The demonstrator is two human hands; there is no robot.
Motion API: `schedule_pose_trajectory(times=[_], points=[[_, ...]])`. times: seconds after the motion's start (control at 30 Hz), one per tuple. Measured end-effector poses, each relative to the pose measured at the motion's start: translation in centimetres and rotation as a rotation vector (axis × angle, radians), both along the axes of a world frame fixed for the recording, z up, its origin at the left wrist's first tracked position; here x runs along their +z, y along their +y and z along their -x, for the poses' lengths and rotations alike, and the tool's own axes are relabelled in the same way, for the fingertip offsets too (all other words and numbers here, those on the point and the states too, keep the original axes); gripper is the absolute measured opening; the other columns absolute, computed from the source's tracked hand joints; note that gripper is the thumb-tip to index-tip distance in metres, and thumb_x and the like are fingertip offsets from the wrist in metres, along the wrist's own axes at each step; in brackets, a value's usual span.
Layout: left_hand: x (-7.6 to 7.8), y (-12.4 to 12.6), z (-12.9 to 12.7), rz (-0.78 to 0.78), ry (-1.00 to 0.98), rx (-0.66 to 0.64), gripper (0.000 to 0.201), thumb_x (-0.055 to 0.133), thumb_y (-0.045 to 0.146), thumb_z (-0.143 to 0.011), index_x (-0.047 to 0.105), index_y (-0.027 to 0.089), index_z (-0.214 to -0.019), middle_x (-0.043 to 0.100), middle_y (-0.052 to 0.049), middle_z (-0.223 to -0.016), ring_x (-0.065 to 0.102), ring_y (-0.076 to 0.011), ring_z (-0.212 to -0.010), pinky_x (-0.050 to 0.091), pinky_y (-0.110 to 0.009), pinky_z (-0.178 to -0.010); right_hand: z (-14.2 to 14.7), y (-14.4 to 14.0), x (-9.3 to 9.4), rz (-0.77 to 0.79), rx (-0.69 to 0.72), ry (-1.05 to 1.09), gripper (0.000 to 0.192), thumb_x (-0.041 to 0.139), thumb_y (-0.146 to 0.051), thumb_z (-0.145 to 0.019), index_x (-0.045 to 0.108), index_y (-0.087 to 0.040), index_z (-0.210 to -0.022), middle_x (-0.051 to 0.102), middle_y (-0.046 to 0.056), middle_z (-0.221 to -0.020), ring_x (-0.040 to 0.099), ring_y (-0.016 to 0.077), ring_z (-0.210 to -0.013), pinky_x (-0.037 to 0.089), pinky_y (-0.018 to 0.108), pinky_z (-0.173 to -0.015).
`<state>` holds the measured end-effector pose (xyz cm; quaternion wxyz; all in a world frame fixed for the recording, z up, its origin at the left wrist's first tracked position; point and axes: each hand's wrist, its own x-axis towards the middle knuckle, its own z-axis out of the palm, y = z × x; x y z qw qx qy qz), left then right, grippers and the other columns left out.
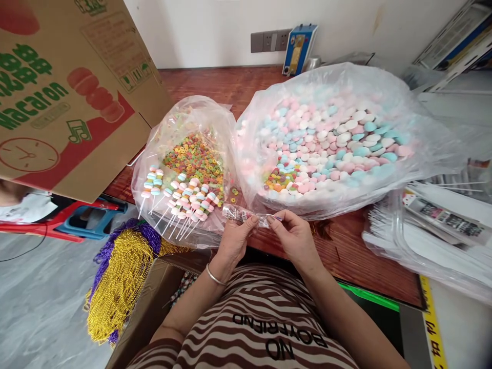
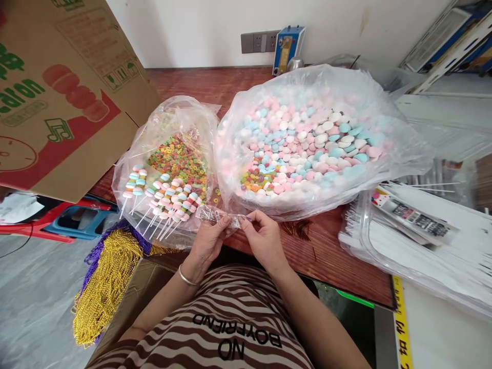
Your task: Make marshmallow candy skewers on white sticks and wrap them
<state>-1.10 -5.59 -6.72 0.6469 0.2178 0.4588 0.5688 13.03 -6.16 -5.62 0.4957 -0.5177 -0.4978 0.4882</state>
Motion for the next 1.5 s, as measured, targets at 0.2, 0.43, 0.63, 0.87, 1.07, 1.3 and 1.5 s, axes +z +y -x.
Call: schedule_pose_trajectory(times=[0.2,0.43,0.63,0.87,1.07,1.3,1.5], points=[[-0.5,0.4,0.9,0.049,-0.388,-0.007,0.058,0.098,0.046,-0.056,0.048,0.017,-0.059,0.041,0.009,-0.053,0.036,-0.004,-0.049,0.039,-0.02,-0.053,-0.5,-0.3,0.7,-0.123,0.028,0.1,0.032,0.06,-0.05,-0.099,0.074,-0.022,-0.094,0.067,0.001,-0.074,0.062,0.019,-0.075,0.051,0.032,-0.076],[-0.4,0.6,1.5,0.105,-0.591,0.055,0.051,0.087,0.041,-0.076,0.047,0.015,-0.058,0.036,0.008,-0.054,0.036,-0.0038,-0.05,0.04,-0.018,-0.052,0.4,-1.3,3.2,-0.304,0.138,0.044,0.015,0.064,-0.034,-0.099,0.073,-0.025,-0.106,0.072,0.003,-0.1,0.068,0.0173,-0.092,0.056,0.028,-0.086],[0.0,0.6,1.5,0.154,-0.558,0.071,0.043,0.084,0.042,-0.079,0.054,0.016,-0.065,0.039,0.008,-0.055,0.035,-0.0042,-0.049,0.04,-0.018,-0.052,1.5,-0.7,3.6,-0.171,0.19,0.071,0.013,0.066,-0.033,-0.098,0.072,-0.023,-0.103,0.074,0.003,-0.097,0.072,0.0169,-0.09,0.059,0.026,-0.083],[-0.7,0.5,1.9,0.082,-0.535,0.038,0.052,0.097,0.045,-0.057,0.055,0.015,-0.062,0.041,0.009,-0.053,0.036,-0.0037,-0.048,0.041,-0.019,-0.051,1.8,-0.4,3.0,-0.087,0.226,0.124,0.014,0.066,-0.034,-0.097,0.072,-0.022,-0.099,0.075,0.002,-0.093,0.072,0.0172,-0.086,0.06,0.027,-0.079],[-1.4,0.4,1.9,0.022,-0.463,-0.035,0.058,0.096,0.051,-0.055,0.05,0.016,-0.057,0.038,0.008,-0.051,0.034,-0.0044,-0.049,0.039,-0.02,-0.054,1.7,0.1,3.4,-0.099,0.21,0.136,0.014,0.064,-0.033,-0.098,0.072,-0.022,-0.093,0.075,0.0,-0.087,0.071,0.0155,-0.082,0.058,0.025,-0.078],[-1.7,0.4,1.8,0.018,-0.449,-0.048,0.061,0.096,0.052,-0.056,0.047,0.015,-0.056,0.037,0.008,-0.052,0.03,-0.0039,-0.049,0.036,-0.02,-0.054,1.4,0.6,3.3,-0.135,0.234,0.086,0.021,0.06,-0.033,-0.099,0.071,-0.022,-0.085,0.071,-0.001,-0.079,0.067,0.015,-0.075,0.055,0.025,-0.073],[-1.3,0.4,1.7,0.068,-0.443,-0.023,0.055,0.095,0.046,-0.061,0.049,0.016,-0.059,0.037,0.009,-0.052,0.031,-0.0045,-0.048,0.035,-0.021,-0.052,0.9,0.8,3.1,-0.224,0.141,-0.09,0.016,0.061,-0.031,-0.099,0.073,-0.022,-0.094,0.074,0.001,-0.088,0.068,0.0158,-0.081,0.054,0.025,-0.078]])
